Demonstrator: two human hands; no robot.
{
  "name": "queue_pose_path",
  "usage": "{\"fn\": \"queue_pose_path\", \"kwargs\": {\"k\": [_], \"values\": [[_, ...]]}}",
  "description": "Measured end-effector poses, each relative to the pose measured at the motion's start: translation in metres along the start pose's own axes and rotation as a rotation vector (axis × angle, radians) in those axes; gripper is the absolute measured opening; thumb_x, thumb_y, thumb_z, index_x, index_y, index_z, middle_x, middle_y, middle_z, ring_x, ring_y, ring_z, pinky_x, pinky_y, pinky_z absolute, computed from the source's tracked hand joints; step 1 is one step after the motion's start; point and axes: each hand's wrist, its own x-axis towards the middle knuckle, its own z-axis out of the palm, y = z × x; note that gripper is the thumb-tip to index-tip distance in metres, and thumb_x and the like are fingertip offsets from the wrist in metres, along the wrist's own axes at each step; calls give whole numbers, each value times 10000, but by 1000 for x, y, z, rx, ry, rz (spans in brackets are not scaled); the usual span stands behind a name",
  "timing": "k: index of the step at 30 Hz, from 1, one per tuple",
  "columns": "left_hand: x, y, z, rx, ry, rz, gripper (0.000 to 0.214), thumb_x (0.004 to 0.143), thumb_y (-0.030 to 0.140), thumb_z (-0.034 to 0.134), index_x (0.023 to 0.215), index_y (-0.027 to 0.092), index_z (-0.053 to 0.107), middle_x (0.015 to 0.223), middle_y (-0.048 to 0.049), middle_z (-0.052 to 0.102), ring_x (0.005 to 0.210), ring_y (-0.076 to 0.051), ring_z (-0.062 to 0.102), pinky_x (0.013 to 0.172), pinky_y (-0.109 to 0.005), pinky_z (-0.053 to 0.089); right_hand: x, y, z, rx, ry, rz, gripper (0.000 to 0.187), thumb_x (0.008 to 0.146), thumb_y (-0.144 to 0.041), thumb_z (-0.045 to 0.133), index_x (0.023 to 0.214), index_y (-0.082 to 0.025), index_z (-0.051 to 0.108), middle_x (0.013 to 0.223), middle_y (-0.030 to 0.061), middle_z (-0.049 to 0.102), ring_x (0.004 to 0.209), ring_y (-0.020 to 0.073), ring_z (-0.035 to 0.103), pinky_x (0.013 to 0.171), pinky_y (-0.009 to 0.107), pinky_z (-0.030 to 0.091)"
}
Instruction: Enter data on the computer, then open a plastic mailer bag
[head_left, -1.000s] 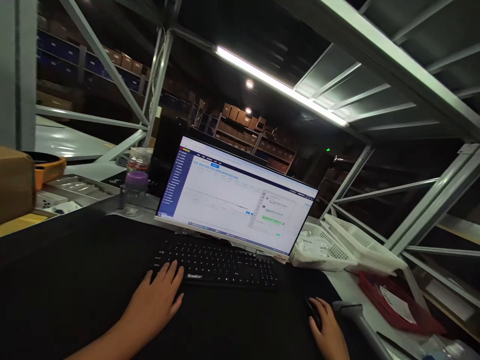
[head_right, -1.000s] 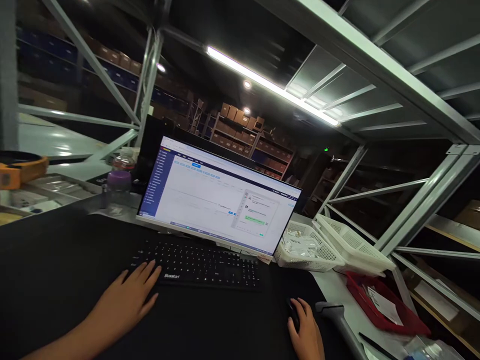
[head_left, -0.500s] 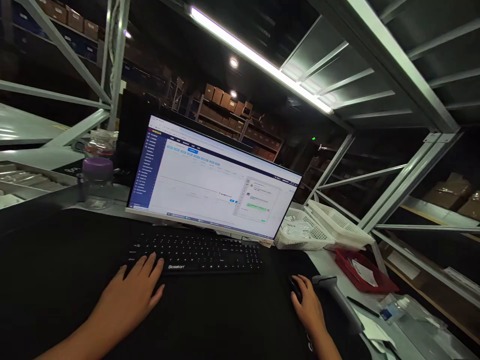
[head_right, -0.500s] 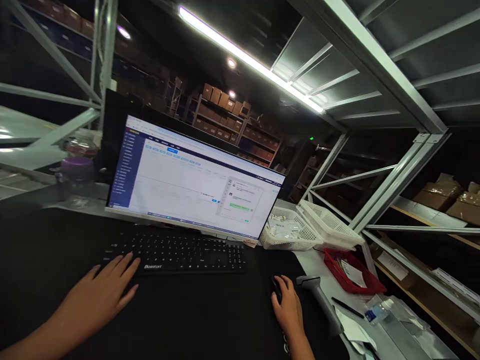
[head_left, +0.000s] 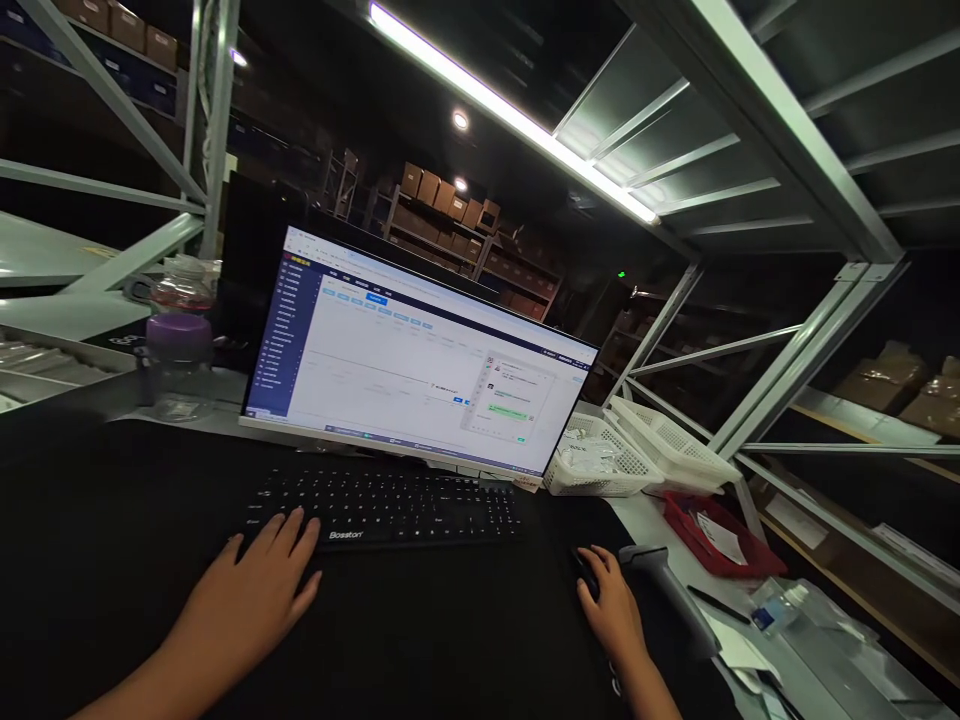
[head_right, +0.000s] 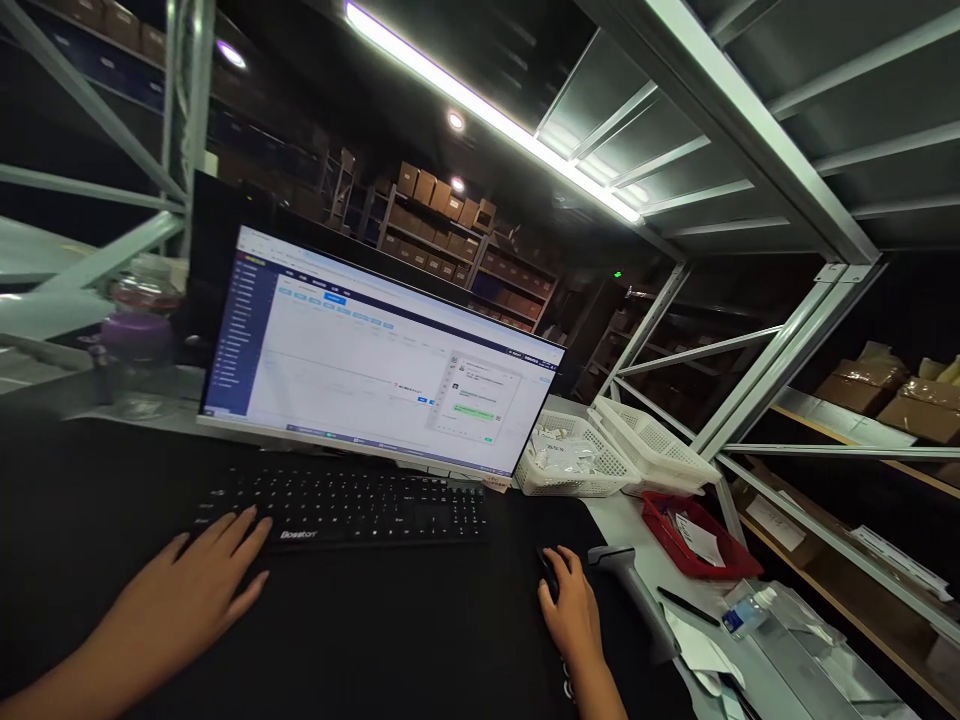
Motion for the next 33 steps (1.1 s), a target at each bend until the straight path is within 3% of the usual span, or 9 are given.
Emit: {"fn": "queue_pose_path", "kwargs": {"k": [18, 25, 33], "values": [[4, 7, -21, 67, -131, -18, 613, 957, 302, 298, 1455, 68, 567, 1527, -253, 579, 1425, -409, 544, 1127, -641, 458, 0, -5, -4, 36, 11, 15, 493, 895, -276, 495, 1362, -288, 652, 1468, 62, 562, 1269, 235, 649, 1067, 376, 532], [3, 6, -18, 17, -74, -8, 620, 960, 310, 292, 1440, 35, 572, 1530, -285, 562, 1401, -432, 555, 1118, -663, 444, 0, -8, -8, 14, -14, 18, 502, 903, -275, 481, 1382, -277, 630, 1486, 68, 542, 1248, 229, 658, 1046, 365, 537], [2, 5, -15, 64, -78, -5, 631, 961, 320, 264, 1443, 59, 577, 1550, -247, 556, 1423, -412, 537, 1128, -649, 444, 0, -12, -11, 39, -7, 31, 484, 888, -245, 513, 1347, -271, 662, 1461, 69, 565, 1260, 231, 652, 1079, 369, 522]]}}
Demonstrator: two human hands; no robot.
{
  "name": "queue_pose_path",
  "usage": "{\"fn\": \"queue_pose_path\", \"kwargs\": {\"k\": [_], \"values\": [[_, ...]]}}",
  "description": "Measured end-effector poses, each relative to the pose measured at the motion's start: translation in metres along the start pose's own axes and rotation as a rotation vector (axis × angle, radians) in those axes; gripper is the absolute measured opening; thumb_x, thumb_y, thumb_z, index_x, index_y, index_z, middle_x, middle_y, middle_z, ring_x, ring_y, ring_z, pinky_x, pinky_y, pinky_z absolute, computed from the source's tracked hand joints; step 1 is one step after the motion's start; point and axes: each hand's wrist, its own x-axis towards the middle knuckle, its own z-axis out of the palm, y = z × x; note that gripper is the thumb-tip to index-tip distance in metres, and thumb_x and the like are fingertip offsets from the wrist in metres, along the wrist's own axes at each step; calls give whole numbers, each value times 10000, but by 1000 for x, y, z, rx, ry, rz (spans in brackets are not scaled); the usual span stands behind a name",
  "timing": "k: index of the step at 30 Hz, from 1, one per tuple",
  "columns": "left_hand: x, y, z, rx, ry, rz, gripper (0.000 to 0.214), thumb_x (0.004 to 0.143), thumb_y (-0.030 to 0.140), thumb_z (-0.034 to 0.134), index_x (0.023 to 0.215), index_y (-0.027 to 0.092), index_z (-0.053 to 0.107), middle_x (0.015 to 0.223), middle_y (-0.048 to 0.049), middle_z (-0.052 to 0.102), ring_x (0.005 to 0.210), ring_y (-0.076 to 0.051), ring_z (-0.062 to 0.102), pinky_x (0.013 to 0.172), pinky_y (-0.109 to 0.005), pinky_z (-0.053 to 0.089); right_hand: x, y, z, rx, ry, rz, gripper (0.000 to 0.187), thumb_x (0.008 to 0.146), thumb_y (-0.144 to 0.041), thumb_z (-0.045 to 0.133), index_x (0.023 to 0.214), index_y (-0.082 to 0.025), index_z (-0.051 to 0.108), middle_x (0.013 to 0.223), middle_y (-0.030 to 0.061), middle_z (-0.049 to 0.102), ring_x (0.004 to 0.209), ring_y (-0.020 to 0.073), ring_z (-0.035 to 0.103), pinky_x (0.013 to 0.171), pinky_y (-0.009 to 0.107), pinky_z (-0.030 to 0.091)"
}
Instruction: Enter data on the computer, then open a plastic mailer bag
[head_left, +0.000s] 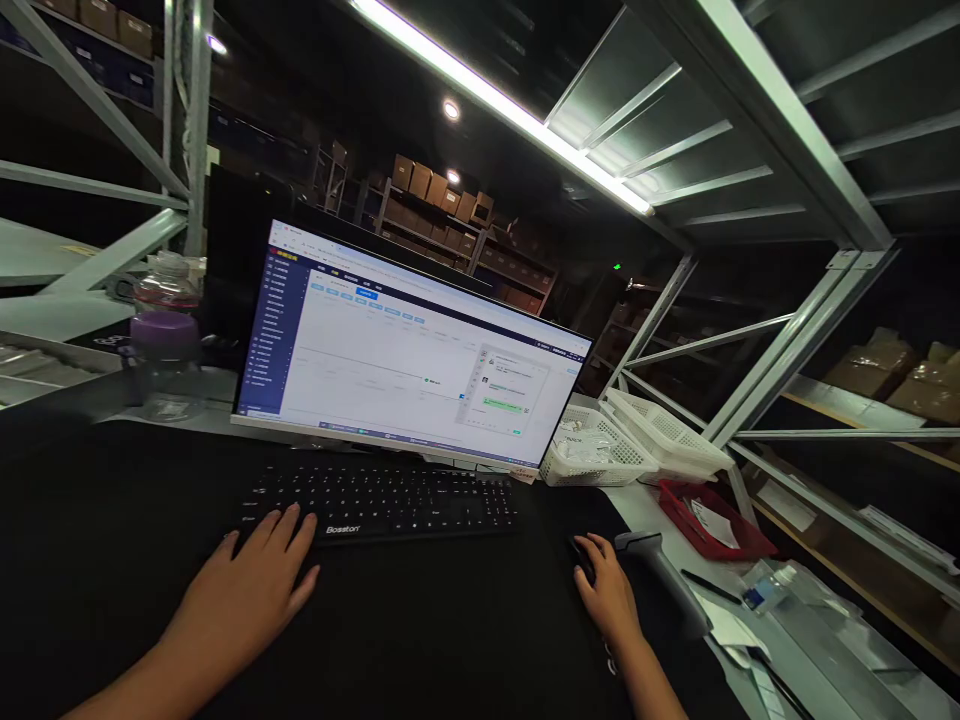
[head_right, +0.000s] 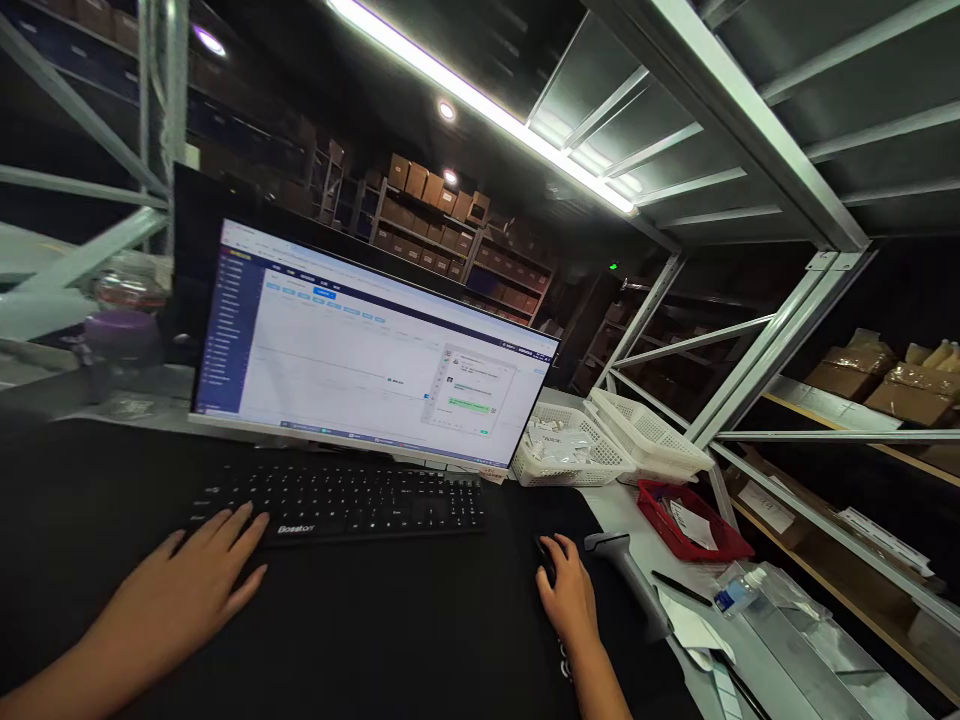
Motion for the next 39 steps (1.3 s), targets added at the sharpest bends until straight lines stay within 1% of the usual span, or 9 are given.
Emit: {"fn": "queue_pose_path", "kwargs": {"k": [11, 16, 18, 23, 27, 30, 33, 39], "values": [[0, 1, -4, 45, -29, -3, 633, 968, 329, 252, 1459, 80, 566, 1551, -234, 563, 1417, -380, 559, 1127, -614, 460, 0, 3, 2, 2, 1, 2, 480, 893, -267, 509, 1347, -289, 661, 1469, 55, 562, 1271, 228, 648, 1078, 365, 524], [2, 1, -4, -35, -27, -21, 611, 951, 312, 316, 1449, 72, 576, 1538, -260, 566, 1419, -415, 546, 1121, -645, 454, -1, 8, 7, 7, 16, -1, 505, 899, -300, 485, 1383, -272, 625, 1474, 69, 557, 1269, 239, 649, 1079, 385, 526], [1, 1, -6, -74, -26, -39, 596, 939, 310, 353, 1438, 90, 593, 1530, -258, 575, 1418, -418, 547, 1131, -650, 446, -1, 12, 10, 43, 21, -8, 499, 900, -329, 490, 1378, -274, 626, 1459, 72, 569, 1263, 244, 653, 1078, 391, 530], [-1, 5, -16, -93, -45, -71, 579, 936, 288, 357, 1443, 149, 600, 1553, -213, 565, 1452, -389, 525, 1168, -632, 434, 3, 31, 26, 182, 29, -72, 487, 909, -461, 526, 1341, -280, 658, 1428, 86, 601, 1314, 270, 627, 1103, 400, 530], [-1, 10, -30, -63, -116, -92, 584, 944, 279, 363, 1481, 154, 556, 1574, -209, 540, 1477, -371, 505, 1191, -608, 427, 12, 46, 37, 239, 20, -108, 528, 886, -550, 548, 1318, -274, 675, 1406, 102, 627, 1334, 297, 618, 1115, 421, 531], [0, 12, -40, -44, -175, -103, 588, 952, 271, 363, 1507, 156, 520, 1601, -199, 509, 1501, -355, 478, 1215, -590, 411, 17, 56, 40, 247, 4, -118, 543, 859, -564, 591, 1308, -272, 685, 1396, 109, 638, 1325, 310, 628, 1104, 422, 545], [0, 14, -47, -51, -209, -107, 591, 955, 259, 363, 1519, 147, 498, 1619, -198, 482, 1514, -355, 460, 1225, -589, 401, 21, 63, 43, 254, -2, -120, 545, 836, -570, 632, 1291, -276, 698, 1379, 111, 648, 1314, 325, 637, 1102, 431, 552], [-1, 14, -48, -95, -187, -118, 582, 941, 243, 392, 1498, 141, 526, 1602, -212, 498, 1502, -369, 474, 1218, -602, 408, 23, 65, 45, 263, -11, -137, 529, 854, -568, 622, 1287, -279, 714, 1389, 116, 644, 1336, 326, 622, 1155, 447, 511]]}}
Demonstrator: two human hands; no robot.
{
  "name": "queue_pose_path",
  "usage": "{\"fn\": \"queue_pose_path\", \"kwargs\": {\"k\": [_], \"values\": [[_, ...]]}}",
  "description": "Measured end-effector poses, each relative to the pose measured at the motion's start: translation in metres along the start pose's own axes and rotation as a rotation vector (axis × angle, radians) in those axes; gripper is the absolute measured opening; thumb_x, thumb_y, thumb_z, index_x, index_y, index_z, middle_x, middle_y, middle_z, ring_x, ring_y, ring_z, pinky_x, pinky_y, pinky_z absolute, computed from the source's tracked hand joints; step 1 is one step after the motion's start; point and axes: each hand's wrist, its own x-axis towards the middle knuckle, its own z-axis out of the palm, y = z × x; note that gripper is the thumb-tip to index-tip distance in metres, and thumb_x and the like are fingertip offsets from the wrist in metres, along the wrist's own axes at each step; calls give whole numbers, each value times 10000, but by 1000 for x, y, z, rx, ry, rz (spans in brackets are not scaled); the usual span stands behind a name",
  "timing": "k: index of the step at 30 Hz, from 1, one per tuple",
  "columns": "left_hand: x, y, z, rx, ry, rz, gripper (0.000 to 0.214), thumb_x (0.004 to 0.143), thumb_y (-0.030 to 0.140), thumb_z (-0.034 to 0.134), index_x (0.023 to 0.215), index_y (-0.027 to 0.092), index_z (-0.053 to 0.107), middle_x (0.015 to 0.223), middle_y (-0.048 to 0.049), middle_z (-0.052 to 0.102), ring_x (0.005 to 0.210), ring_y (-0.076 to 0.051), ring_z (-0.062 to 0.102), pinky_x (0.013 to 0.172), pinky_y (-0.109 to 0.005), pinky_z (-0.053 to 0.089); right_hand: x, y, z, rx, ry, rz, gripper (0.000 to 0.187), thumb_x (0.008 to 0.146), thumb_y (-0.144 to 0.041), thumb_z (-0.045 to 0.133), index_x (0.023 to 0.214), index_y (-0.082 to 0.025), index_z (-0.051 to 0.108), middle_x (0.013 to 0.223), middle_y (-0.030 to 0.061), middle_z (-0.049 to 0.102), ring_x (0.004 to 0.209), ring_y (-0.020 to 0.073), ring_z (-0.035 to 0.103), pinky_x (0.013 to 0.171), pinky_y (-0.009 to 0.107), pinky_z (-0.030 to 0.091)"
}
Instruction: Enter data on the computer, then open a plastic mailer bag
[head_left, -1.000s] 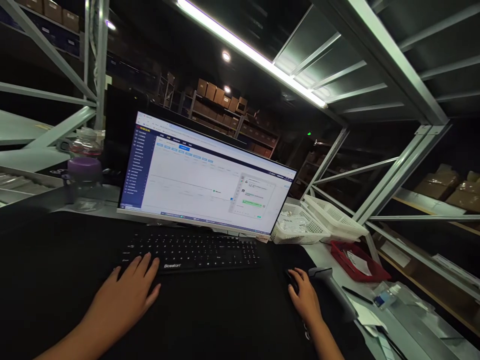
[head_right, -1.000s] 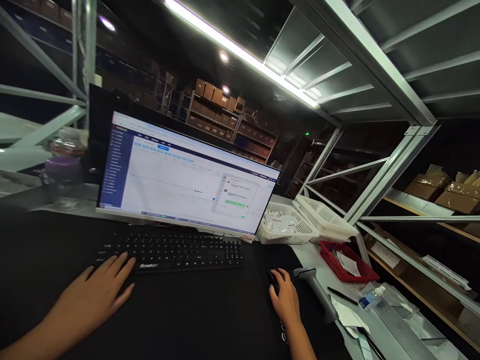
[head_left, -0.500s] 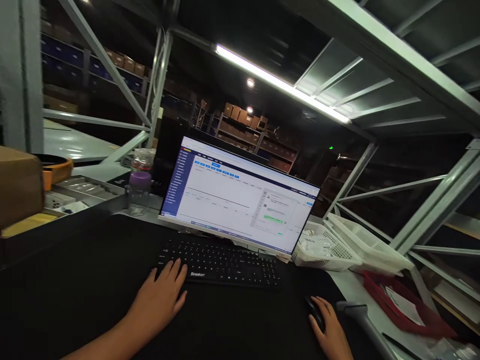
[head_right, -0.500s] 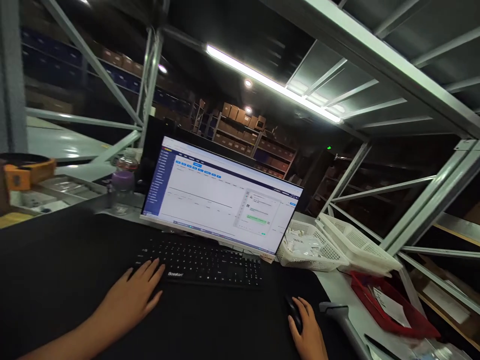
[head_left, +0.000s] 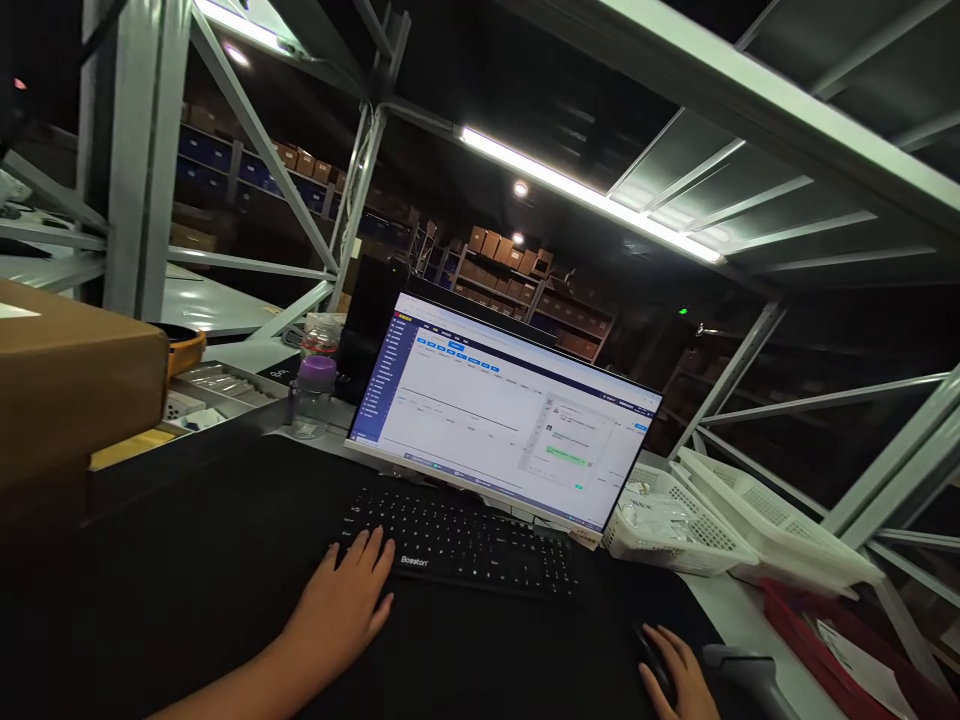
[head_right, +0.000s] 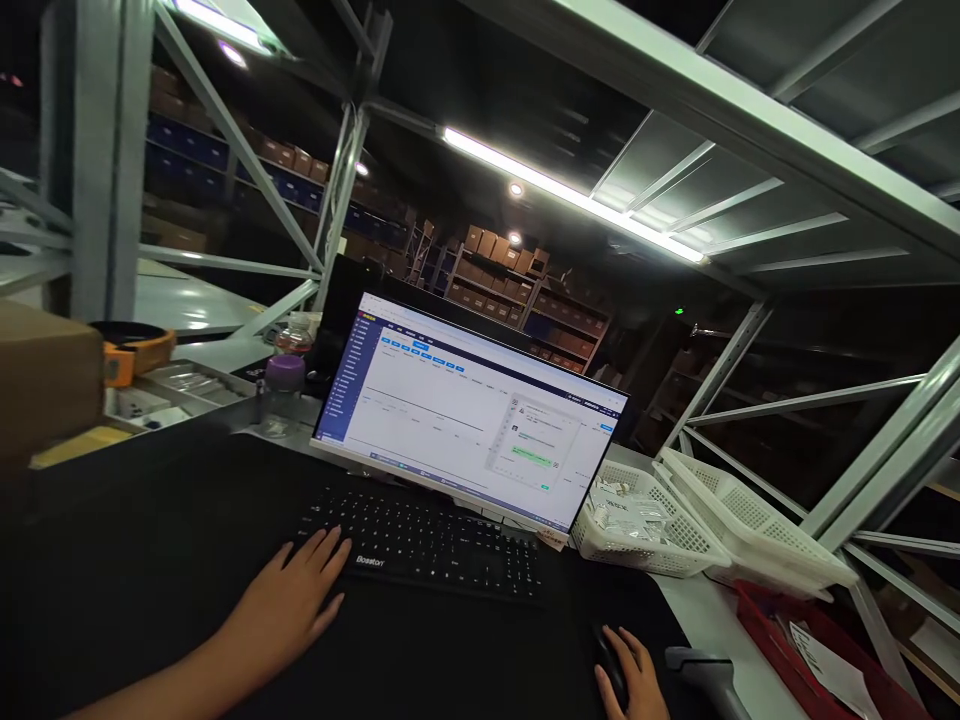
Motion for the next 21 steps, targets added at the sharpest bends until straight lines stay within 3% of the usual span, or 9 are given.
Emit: {"fn": "queue_pose_path", "kwargs": {"k": [6, 13, 21], "values": [[0, -1, 0, 8, -10, 11, 583, 948, 251, 380, 1504, 145, 519, 1611, -202, 488, 1508, -367, 466, 1223, -604, 404, 0, -4, -1, -13, 1, 4, 529, 841, -580, 627, 1269, -285, 725, 1400, 114, 635, 1337, 332, 618, 1120, 439, 537], [3, -1, 6, 44, -6, 9, 586, 958, 259, 361, 1518, 146, 494, 1617, -202, 479, 1513, -365, 457, 1226, -606, 398, -4, -6, -1, -93, -48, 25, 566, 923, -551, 538, 1402, -267, 638, 1493, 114, 562, 1372, 302, 594, 1090, 398, 550], [5, -3, 10, 68, -3, 19, 582, 961, 254, 358, 1515, 138, 494, 1617, -202, 475, 1509, -365, 463, 1220, -606, 407, -7, -9, -2, -127, -15, 25, 510, 922, -479, 533, 1380, -288, 651, 1469, 91, 580, 1332, 284, 625, 1085, 384, 550]]}}
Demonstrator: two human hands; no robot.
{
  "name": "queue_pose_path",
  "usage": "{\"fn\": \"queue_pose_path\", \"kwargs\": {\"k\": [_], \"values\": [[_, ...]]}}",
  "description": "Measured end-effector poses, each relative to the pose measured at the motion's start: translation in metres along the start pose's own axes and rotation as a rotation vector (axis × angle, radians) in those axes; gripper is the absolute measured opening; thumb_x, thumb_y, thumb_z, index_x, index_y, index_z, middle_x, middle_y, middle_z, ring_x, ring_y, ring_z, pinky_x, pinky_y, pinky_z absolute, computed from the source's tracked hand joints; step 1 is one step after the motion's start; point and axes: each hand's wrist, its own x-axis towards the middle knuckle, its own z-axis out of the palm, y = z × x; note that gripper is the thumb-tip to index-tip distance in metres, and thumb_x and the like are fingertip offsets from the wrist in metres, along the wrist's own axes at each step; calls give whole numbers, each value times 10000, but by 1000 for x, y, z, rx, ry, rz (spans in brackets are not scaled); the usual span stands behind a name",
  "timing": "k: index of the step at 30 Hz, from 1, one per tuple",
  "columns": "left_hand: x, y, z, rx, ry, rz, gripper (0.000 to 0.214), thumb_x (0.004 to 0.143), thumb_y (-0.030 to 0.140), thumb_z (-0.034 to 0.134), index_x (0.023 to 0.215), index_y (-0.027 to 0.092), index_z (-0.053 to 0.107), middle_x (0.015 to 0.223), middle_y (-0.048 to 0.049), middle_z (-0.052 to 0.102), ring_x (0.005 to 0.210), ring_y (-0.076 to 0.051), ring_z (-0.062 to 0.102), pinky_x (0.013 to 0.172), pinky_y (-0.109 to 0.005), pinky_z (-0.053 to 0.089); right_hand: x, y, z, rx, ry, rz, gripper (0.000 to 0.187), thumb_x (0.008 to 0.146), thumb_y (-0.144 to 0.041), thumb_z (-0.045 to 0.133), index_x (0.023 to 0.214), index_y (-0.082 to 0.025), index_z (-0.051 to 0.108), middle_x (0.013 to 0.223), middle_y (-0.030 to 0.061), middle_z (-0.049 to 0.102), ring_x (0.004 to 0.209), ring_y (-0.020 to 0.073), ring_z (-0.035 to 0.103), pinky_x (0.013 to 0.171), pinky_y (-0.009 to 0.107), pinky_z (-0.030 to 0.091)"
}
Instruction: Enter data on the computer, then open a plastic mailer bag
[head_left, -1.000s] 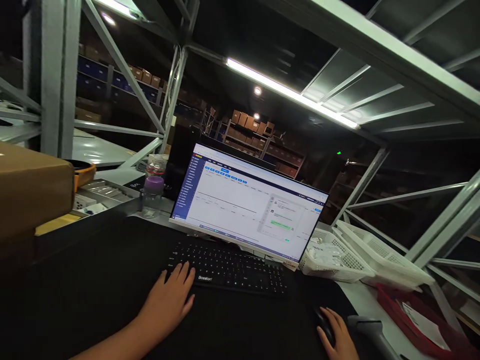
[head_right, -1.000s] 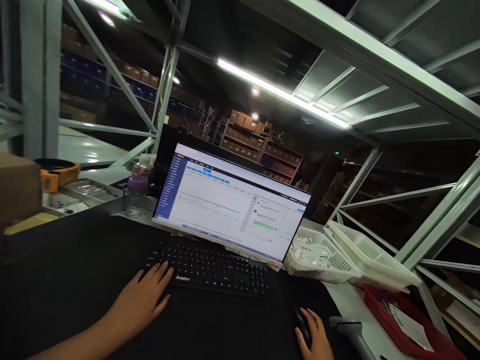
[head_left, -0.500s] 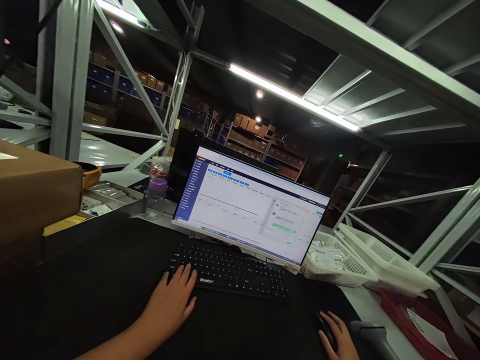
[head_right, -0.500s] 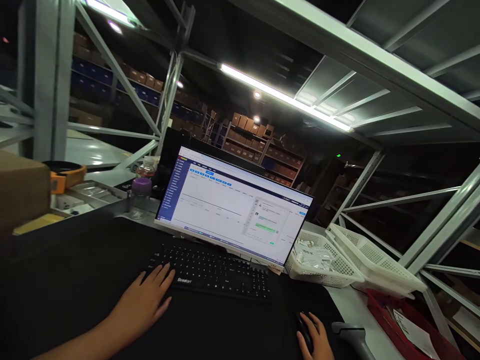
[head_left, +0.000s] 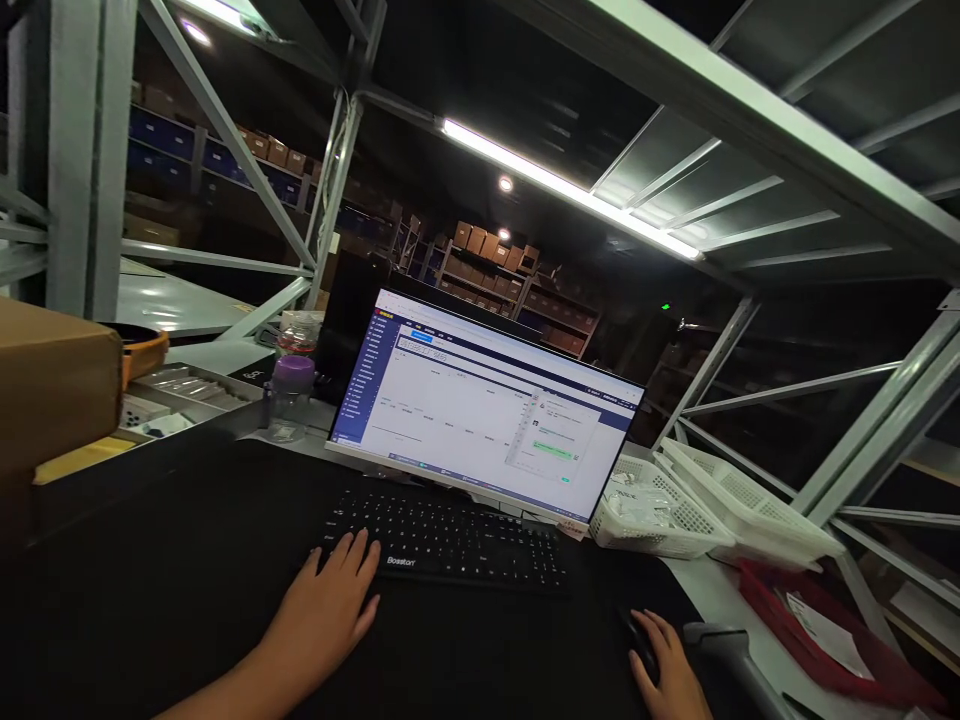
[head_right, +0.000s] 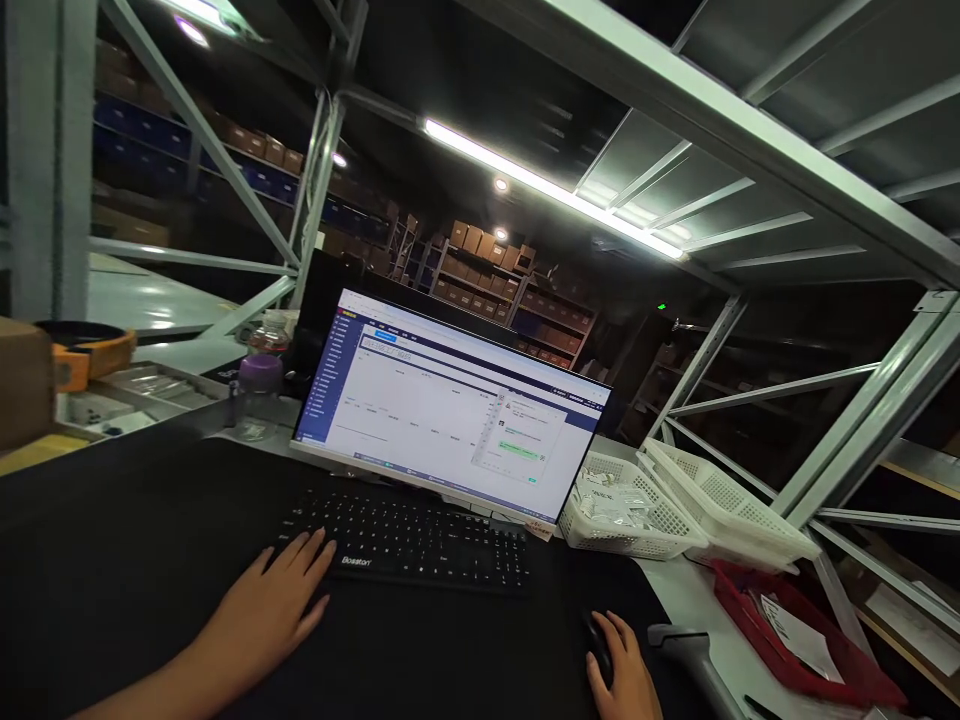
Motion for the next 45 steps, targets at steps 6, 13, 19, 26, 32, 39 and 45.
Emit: {"fn": "queue_pose_path", "kwargs": {"k": [6, 13, 19, 26, 32, 39, 45], "values": [[2, -1, 4, 27, -11, 7, 585, 967, 262, 349, 1522, 130, 481, 1620, -209, 468, 1518, -367, 449, 1216, -610, 409, -3, -11, 1, 22, 67, 5, 506, 952, -511, 483, 1353, -267, 672, 1473, 113, 562, 1357, 300, 602, 1101, 418, 541], [2, -1, 6, 45, 4, 16, 585, 970, 266, 344, 1520, 126, 483, 1611, -213, 481, 1511, -373, 458, 1207, -611, 419, -4, -14, 1, 38, 79, -23, 500, 960, -476, 493, 1395, -270, 628, 1468, 101, 577, 1344, 278, 613, 1124, 417, 523], [3, -3, 10, 9, 43, 16, 581, 959, 268, 359, 1503, 136, 511, 1594, -210, 504, 1495, -375, 479, 1200, -619, 426, -4, -14, 2, 32, 65, -30, 570, 979, -482, 449, 1500, -260, 515, 1507, 102, 556, 1369, 264, 592, 1143, 426, 505], [1, -2, 3, 47, -27, 11, 597, 969, 276, 325, 1532, 131, 463, 1628, -199, 458, 1521, -361, 445, 1219, -601, 413, -3, -8, 5, 13, 79, -26, 502, 944, -474, 464, 1349, -244, 652, 1503, 117, 549, 1355, 282, 605, 1129, 417, 518], [1, -2, 3, 22, -24, 12, 602, 960, 269, 325, 1524, 120, 474, 1623, -207, 462, 1514, -371, 454, 1217, -616, 410, -3, -8, 3, 17, 68, -35, 488, 927, -439, 473, 1325, -236, 666, 1492, 125, 565, 1348, 286, 611, 1132, 425, 515], [2, -4, 10, -7, 25, 20, 611, 946, 266, 316, 1507, 116, 506, 1604, -213, 494, 1496, -380, 478, 1195, -632, 423, -5, -17, -5, 33, 35, -21, 489, 870, -401, 498, 1297, -241, 673, 1495, 105, 572, 1340, 276, 614, 1153, 427, 489], [3, -6, 22, -32, 106, 21, 596, 948, 290, 330, 1480, 139, 553, 1569, -213, 545, 1472, -380, 507, 1183, -627, 426, -6, -24, -10, 47, 17, 11, 514, 826, -404, 510, 1283, -241, 683, 1475, 103, 591, 1335, 291, 616, 1152, 447, 490]]}}
